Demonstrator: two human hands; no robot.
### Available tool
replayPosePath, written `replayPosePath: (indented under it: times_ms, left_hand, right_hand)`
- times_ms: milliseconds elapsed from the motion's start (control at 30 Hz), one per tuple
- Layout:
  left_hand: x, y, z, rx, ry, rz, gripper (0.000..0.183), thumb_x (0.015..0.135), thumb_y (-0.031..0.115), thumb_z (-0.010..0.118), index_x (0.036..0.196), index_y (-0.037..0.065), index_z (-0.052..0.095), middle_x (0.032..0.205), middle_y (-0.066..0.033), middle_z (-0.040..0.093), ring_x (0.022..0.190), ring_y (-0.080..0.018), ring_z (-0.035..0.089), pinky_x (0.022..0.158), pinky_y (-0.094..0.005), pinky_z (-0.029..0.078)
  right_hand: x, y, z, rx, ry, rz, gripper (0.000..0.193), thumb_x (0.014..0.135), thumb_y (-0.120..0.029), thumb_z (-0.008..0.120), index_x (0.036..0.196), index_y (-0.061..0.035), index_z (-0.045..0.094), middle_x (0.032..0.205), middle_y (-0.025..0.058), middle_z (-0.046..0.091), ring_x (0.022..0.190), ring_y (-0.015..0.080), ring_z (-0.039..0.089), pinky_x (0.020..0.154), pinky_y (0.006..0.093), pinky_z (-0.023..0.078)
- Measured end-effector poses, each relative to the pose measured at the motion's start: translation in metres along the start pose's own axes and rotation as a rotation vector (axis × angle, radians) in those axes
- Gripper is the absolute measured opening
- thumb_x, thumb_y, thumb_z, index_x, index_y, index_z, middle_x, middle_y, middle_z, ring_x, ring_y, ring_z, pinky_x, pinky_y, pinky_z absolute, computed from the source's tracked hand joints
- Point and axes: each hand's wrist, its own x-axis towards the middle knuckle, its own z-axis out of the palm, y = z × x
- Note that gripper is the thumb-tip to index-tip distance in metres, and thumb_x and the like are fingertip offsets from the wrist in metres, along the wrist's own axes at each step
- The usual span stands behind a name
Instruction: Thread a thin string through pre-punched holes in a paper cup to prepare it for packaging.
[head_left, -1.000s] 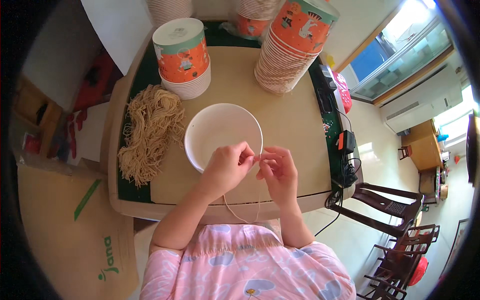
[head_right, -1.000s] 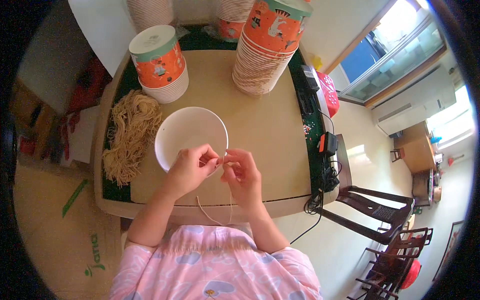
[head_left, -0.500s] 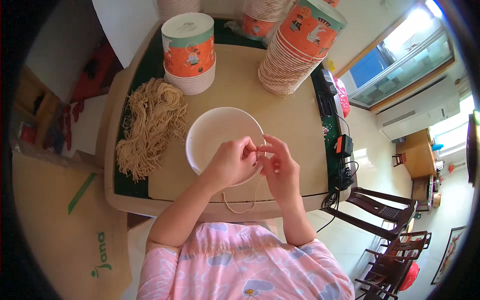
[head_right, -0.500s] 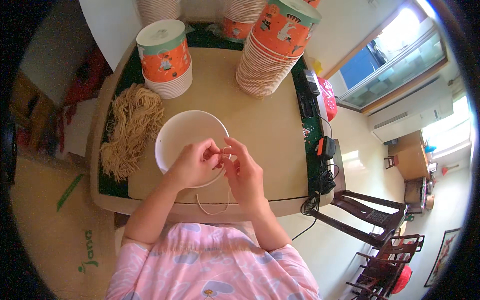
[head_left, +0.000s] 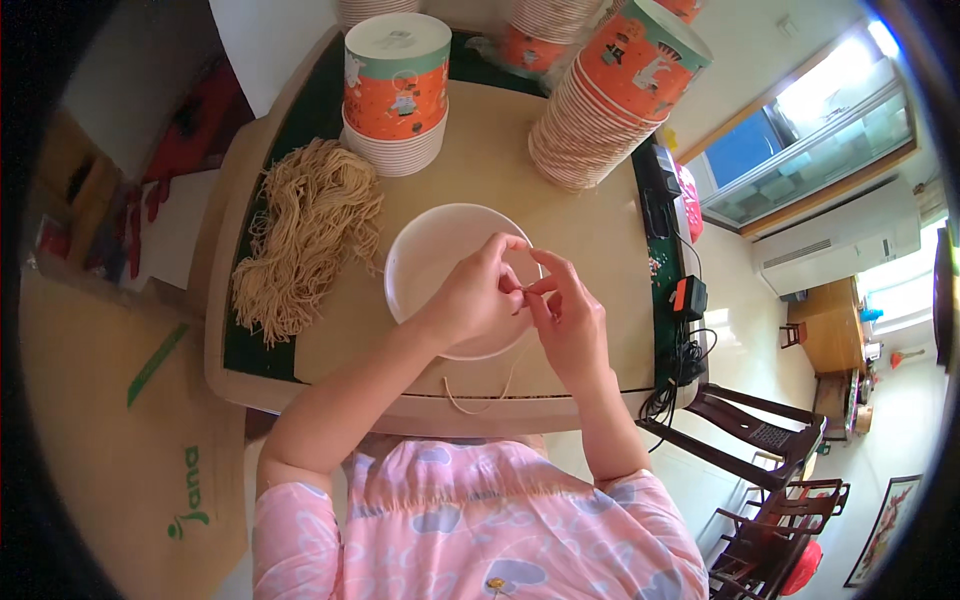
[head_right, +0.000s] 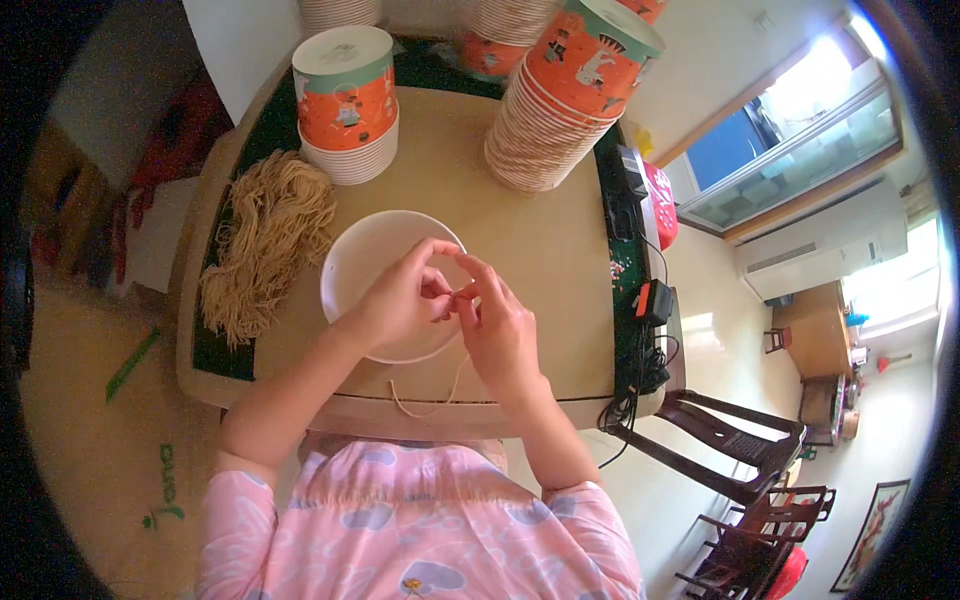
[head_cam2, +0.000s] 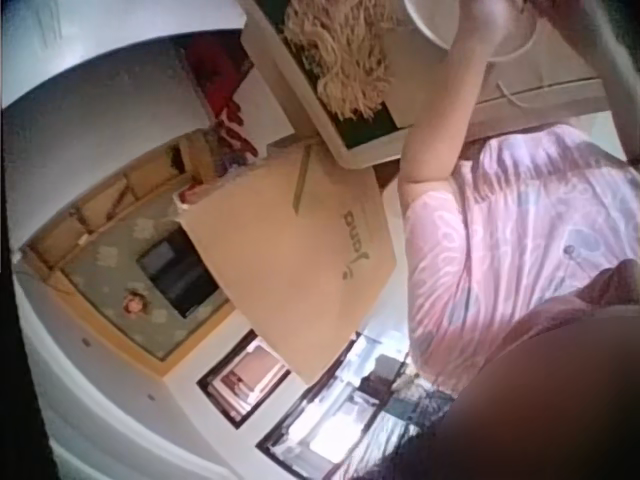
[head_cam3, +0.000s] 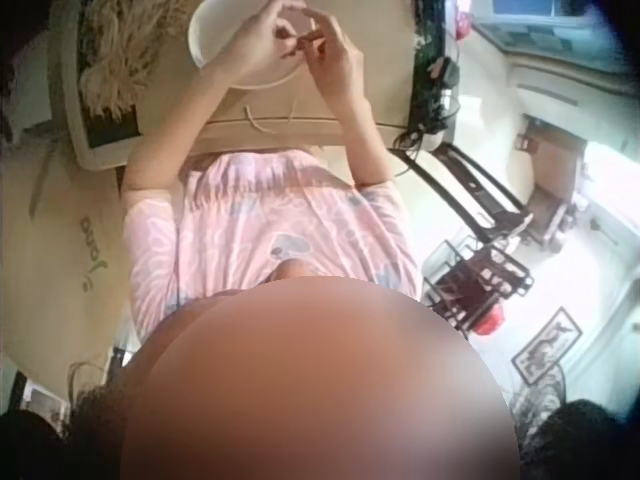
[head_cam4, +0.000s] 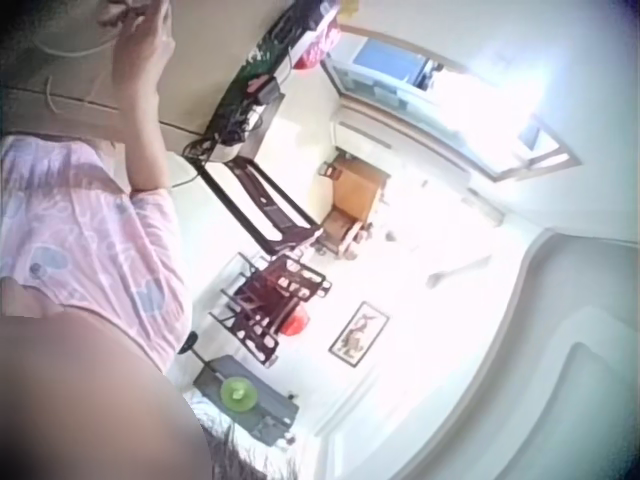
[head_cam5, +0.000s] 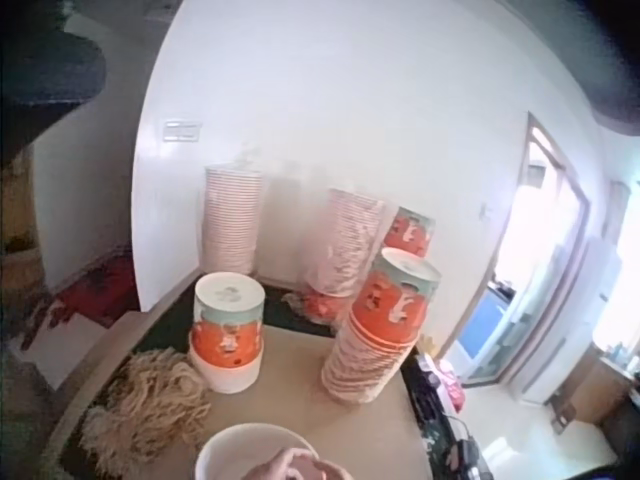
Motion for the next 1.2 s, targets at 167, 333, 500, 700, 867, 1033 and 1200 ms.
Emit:
replayPosePath:
  times_ms: [167,333,500,700,867,1033,1200]
  left_hand:
    - [0.004,-0.001,-0.008,-0.059,-0.070,-0.029,0.049,0.079,-0.002,0.062,0.123,-0.002,0.042,0.073,-0.0096,0.063,0.070,-0.0155,0.063,0.064,-0.0297,0.050]
    - [0.006,0.009,-0.007,-0.386,-0.131,-0.314,0.047,0.083,0.000,0.061,0.126,-0.003,0.040,0.086,-0.0100,0.062,0.072,-0.0134,0.061,0.063,-0.0259,0.051]
    - [0.007,0.000,-0.002,-0.388,-0.078,-0.287,0.042,0.085,0.001,0.057,0.125,-0.001,0.042,0.085,-0.0080,0.059,0.078,-0.0138,0.061,0.070,-0.0290,0.055]
    - [0.012,0.011,-0.003,-0.721,-0.031,-0.499,0.029,0.083,0.008,0.054,0.110,0.000,0.047,0.078,-0.0055,0.052,0.071,-0.0167,0.059,0.069,-0.0329,0.056]
    - [0.012,0.013,-0.002,-0.893,-0.006,-0.509,0.024,0.083,0.007,0.050,0.105,-0.001,0.048,0.076,-0.0052,0.048,0.066,-0.0158,0.055,0.062,-0.0332,0.054]
    - [0.015,0.018,-0.016,-0.663,-0.081,-0.581,0.023,0.084,0.009,0.049,0.105,0.001,0.050,0.072,-0.0043,0.050,0.048,-0.0087,0.040,0.043,-0.0244,0.034]
    - [0.014,0.011,-0.017,-0.461,-0.217,-0.601,0.022,0.092,0.017,0.046,0.102,0.001,0.056,0.073,-0.0056,0.054,0.047,-0.0072,0.038,0.040,-0.0238,0.030]
  right_hand:
    - [0.001,0.005,-0.005,0.106,-0.069,0.078,0.041,0.082,0.008,0.060,0.120,-0.0076,0.054,0.080,0.0054,0.063,0.058,0.0086,0.057,0.053,0.0231,0.046]
    - [0.002,0.008,-0.007,0.173,-0.083,0.128,0.039,0.082,0.009,0.060,0.118,-0.0064,0.053,0.080,0.0038,0.062,0.059,0.0071,0.056,0.053,0.0213,0.045]
    - [0.004,0.007,-0.011,0.127,-0.117,0.125,0.038,0.083,0.004,0.060,0.118,-0.0092,0.052,0.082,0.0078,0.065,0.061,0.0165,0.061,0.057,0.0297,0.049]
    - [0.008,0.009,-0.016,0.145,-0.164,0.153,0.034,0.083,0.002,0.061,0.114,-0.0071,0.054,0.083,0.0076,0.064,0.061,0.0158,0.059,0.058,0.0288,0.049]
    - [0.008,0.014,-0.015,0.139,-0.154,0.130,0.029,0.082,0.002,0.061,0.110,-0.0046,0.057,0.083,0.0082,0.064,0.061,0.0156,0.059,0.059,0.0284,0.050]
    - [0.007,0.021,-0.017,0.102,-0.116,0.118,0.016,0.082,0.000,0.063,0.098,-0.0012,0.062,0.084,0.0088,0.065,0.063,0.0156,0.060,0.059,0.0282,0.050]
    - [0.007,0.020,-0.018,0.119,-0.120,0.075,0.011,0.082,-0.002,0.065,0.092,0.0003,0.063,0.085,0.0095,0.065,0.064,0.0159,0.061,0.060,0.0281,0.050]
